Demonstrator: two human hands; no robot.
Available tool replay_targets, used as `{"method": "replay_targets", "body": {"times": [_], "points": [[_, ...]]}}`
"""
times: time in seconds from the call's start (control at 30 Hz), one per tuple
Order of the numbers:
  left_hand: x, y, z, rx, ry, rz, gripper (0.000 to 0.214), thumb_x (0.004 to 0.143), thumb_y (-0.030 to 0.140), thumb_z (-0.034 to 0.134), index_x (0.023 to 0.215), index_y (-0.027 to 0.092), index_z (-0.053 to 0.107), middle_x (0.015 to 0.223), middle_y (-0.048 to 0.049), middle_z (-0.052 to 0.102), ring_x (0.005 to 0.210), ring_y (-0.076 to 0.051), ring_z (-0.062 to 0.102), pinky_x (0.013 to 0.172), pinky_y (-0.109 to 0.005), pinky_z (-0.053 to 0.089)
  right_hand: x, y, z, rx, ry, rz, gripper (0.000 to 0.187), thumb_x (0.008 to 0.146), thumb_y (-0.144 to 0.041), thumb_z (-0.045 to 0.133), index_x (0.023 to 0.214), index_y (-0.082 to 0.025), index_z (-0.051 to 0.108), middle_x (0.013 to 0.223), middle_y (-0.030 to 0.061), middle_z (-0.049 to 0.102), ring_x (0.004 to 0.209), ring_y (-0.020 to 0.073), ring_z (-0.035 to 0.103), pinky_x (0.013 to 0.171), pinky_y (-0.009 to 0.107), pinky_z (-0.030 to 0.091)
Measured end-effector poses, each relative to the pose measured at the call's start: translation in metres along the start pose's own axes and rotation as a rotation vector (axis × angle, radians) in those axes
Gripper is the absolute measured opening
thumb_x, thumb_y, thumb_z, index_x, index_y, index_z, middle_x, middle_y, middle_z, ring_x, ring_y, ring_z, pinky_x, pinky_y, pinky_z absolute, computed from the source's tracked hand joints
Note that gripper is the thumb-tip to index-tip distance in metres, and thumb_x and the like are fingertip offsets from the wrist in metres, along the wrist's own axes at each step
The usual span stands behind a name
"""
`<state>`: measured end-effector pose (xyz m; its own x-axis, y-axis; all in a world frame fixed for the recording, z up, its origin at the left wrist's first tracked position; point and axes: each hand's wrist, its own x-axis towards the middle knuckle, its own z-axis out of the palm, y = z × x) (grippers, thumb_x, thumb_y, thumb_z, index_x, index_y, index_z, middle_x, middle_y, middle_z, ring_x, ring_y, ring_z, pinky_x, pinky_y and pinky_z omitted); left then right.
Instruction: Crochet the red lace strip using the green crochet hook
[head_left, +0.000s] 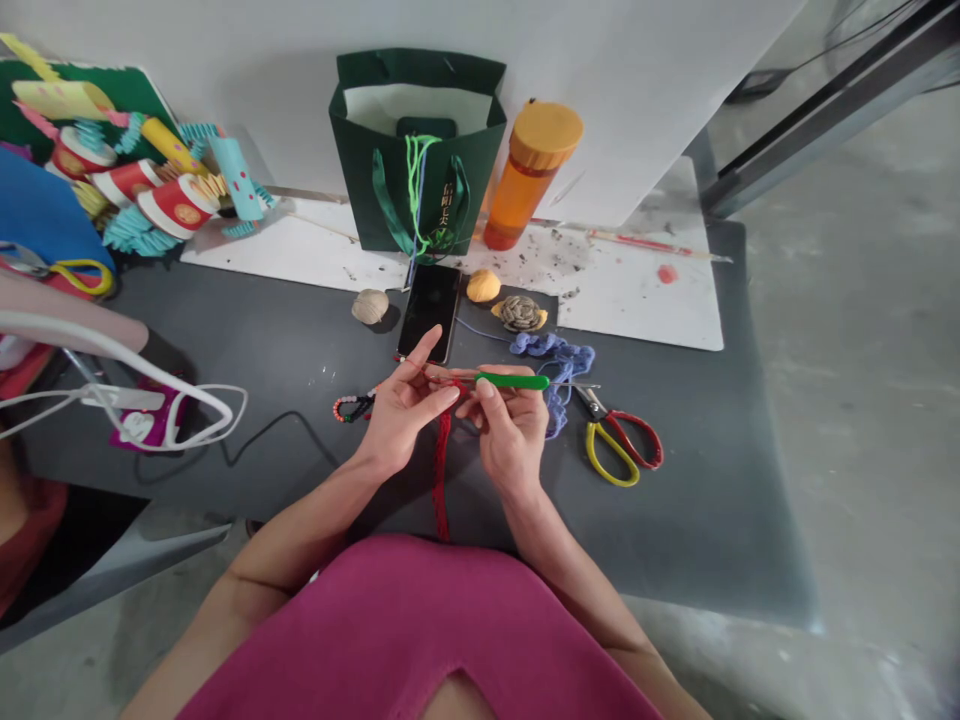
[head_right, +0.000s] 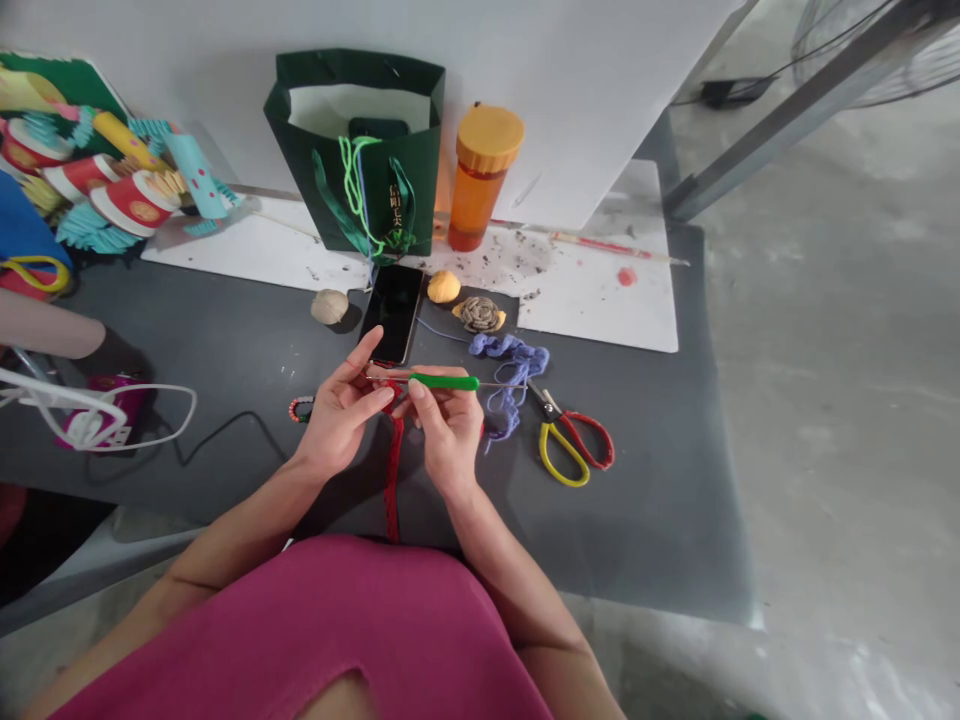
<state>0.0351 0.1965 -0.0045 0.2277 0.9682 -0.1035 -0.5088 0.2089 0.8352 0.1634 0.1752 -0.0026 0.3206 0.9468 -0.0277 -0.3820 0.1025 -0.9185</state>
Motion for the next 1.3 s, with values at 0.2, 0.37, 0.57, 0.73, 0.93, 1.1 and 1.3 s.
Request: {"method": "replay_targets", "body": {"times": [0.2,0.37,0.57,0.73,0.93,1.1,1.3], "points": [[-0.0001,0.0008,-0.0003,0.001,-0.002,-0.011,0.071,0.078,0.027,0.094,0.144,0.038,0.069,0.091,0.0048,0.075,0.082,-0.009,0.066,0.088,-0.027,0.054,0.0020,0.0000,0.0014,0.014,0.025,-0.015,0.028,0.084,-0.047,0.087,0.091,-0.025,0.071,0.072,-0.0044,0.078,0.042,0.0073,0.059,0.042,0.020,0.042],[0.0006,0.0018,-0.0004,-0.005,0.025,0.000,0.066,0.078,0.026,0.094,0.139,0.040,0.073,0.091,0.0047,0.074,0.085,-0.009,0.066,0.087,-0.026,0.054,0.0021,-0.0007,0.0016,-0.014,0.034,-0.018,0.032,0.086,-0.050,0.084,0.094,-0.025,0.066,0.072,-0.0045,0.078,0.040,0.0081,0.058,0.041,0.022,0.040],[0.0012,0.0025,-0.0012,0.007,0.042,0.026,0.063,0.079,0.026,0.093,0.138,0.036,0.074,0.088,0.0049,0.072,0.084,-0.009,0.065,0.085,-0.024,0.053,-0.0007,-0.0052,0.0029,-0.005,0.042,-0.055,0.028,0.094,-0.051,0.074,0.097,-0.027,0.059,0.080,-0.0019,0.083,0.043,0.0096,0.062,0.040,0.022,0.037],[0.0013,0.0031,-0.0013,0.028,0.067,0.034,0.067,0.079,0.024,0.092,0.141,0.034,0.071,0.087,0.0058,0.072,0.082,-0.008,0.064,0.084,-0.023,0.052,-0.0015,-0.0080,0.0030,-0.026,0.085,-0.110,0.026,0.097,-0.050,0.070,0.097,-0.028,0.056,0.081,-0.0017,0.082,0.044,0.0104,0.062,0.041,0.023,0.038],[0.0016,0.0028,-0.0004,0.030,0.047,0.033,0.068,0.078,0.027,0.093,0.142,0.036,0.070,0.088,0.0054,0.073,0.082,-0.008,0.064,0.082,-0.023,0.052,-0.0014,-0.0089,0.0030,-0.045,0.080,-0.092,0.029,0.096,-0.053,0.070,0.097,-0.028,0.056,0.079,-0.0024,0.081,0.044,0.0107,0.061,0.041,0.024,0.038],[0.0018,0.0026,-0.0009,0.043,0.033,0.036,0.067,0.080,0.029,0.092,0.142,0.035,0.070,0.088,0.0057,0.072,0.082,-0.008,0.063,0.083,-0.021,0.052,-0.0016,-0.0083,0.0024,-0.030,0.063,-0.083,0.030,0.095,-0.053,0.072,0.098,-0.027,0.055,0.079,-0.0022,0.082,0.043,0.0101,0.061,0.042,0.023,0.038],[0.0007,0.0040,-0.0001,0.036,0.054,0.016,0.068,0.079,0.027,0.092,0.143,0.034,0.070,0.088,0.0052,0.072,0.081,-0.009,0.063,0.083,-0.023,0.051,-0.0020,-0.0086,0.0014,-0.034,0.047,-0.064,0.032,0.094,-0.055,0.073,0.098,-0.028,0.056,0.080,-0.0020,0.082,0.044,0.0103,0.061,0.042,0.024,0.038]]}}
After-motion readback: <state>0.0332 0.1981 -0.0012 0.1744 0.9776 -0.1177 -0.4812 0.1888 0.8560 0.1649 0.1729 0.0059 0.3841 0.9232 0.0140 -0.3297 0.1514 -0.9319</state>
